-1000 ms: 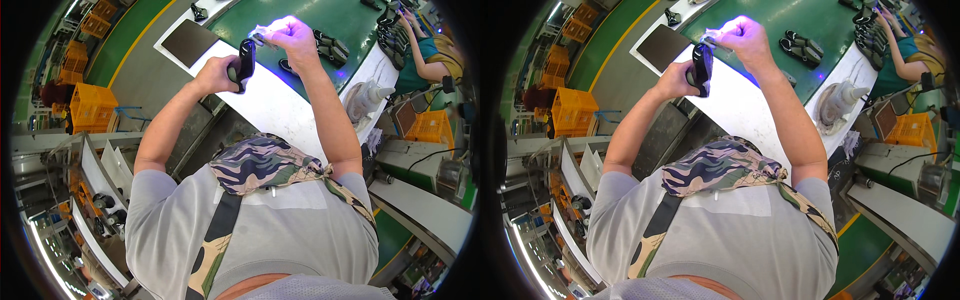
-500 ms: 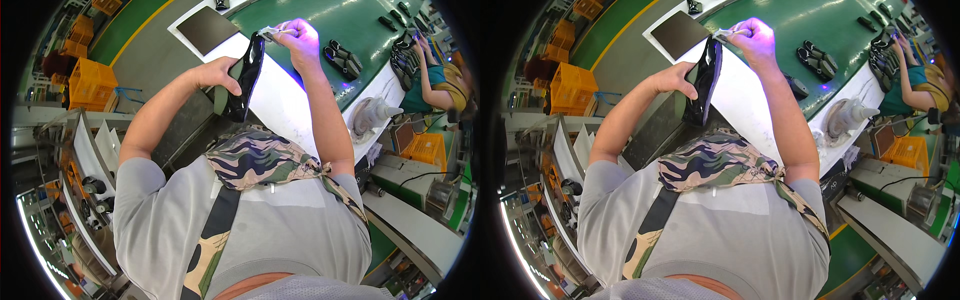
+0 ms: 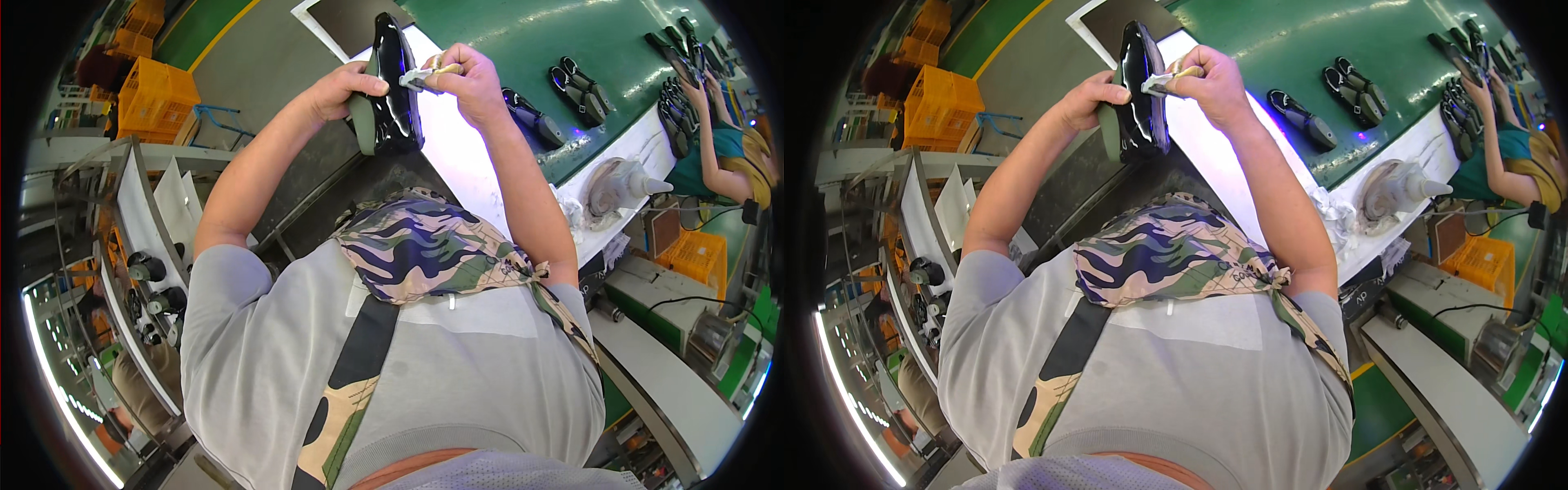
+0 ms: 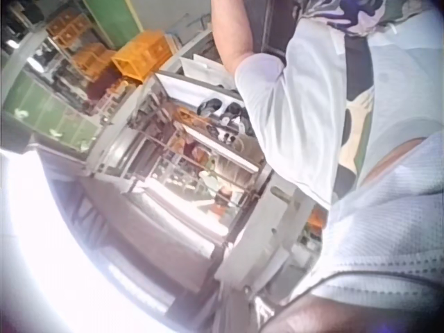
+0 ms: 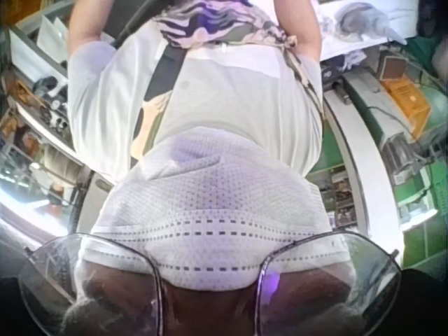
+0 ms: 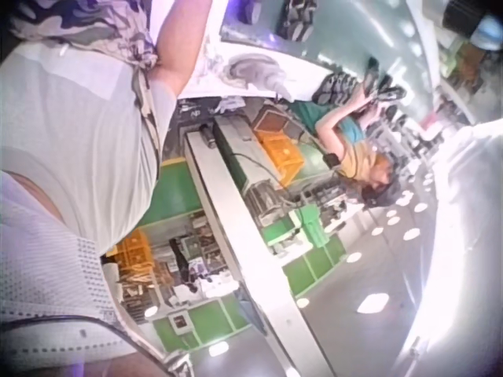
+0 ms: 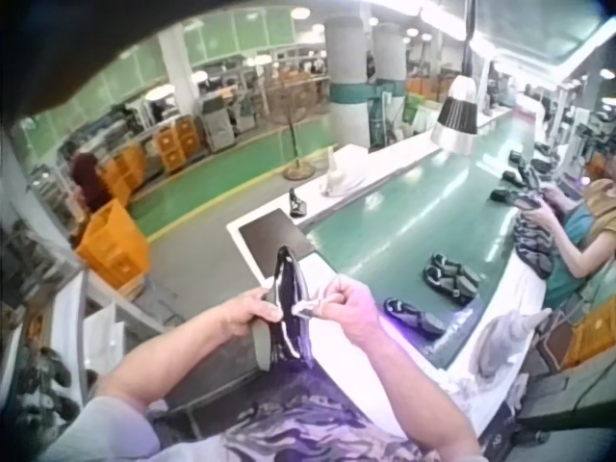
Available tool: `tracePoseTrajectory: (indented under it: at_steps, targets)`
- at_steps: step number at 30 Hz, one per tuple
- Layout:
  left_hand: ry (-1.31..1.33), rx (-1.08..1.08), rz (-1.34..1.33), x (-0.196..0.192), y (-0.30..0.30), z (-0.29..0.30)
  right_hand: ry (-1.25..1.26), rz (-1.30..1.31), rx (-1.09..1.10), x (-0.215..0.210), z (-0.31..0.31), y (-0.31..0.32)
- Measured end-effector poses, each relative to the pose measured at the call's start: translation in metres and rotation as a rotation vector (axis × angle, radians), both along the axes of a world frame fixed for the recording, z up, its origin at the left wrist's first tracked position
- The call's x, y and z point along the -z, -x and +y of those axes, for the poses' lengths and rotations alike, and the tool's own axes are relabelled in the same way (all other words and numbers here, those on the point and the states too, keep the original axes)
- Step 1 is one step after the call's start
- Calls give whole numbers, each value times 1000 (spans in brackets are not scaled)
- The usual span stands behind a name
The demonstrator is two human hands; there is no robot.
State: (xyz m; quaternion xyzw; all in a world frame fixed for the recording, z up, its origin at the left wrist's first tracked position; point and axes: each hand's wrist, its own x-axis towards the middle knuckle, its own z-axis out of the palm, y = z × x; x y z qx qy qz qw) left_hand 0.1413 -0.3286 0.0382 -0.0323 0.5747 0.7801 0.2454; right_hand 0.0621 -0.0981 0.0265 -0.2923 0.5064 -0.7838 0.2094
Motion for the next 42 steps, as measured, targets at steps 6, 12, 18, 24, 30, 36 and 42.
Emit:
tracePoseTrajectory:
  at_steps: [6,12,18,24,30,36,42]
  targets:
    - [-86,-161,-57,6,-19,-3,-63,10,-102,-3,10,-18]
    - [-170,-208,-142,23,-38,2,-28,39,-98,-1,14,-30]
    - [-318,-327,-268,30,-46,6,-29,143,-128,-8,24,-37]
    - [-573,-281,-224,44,-53,1,-68,184,-137,-5,37,-30]
    - [-621,-528,-140,54,-54,12,86,-74,-36,13,30,-30]
    - [-775,-526,-22,58,-61,11,67,-274,109,21,16,-38]
    - [-456,-727,67,57,-73,8,-33,-358,161,24,7,-41]
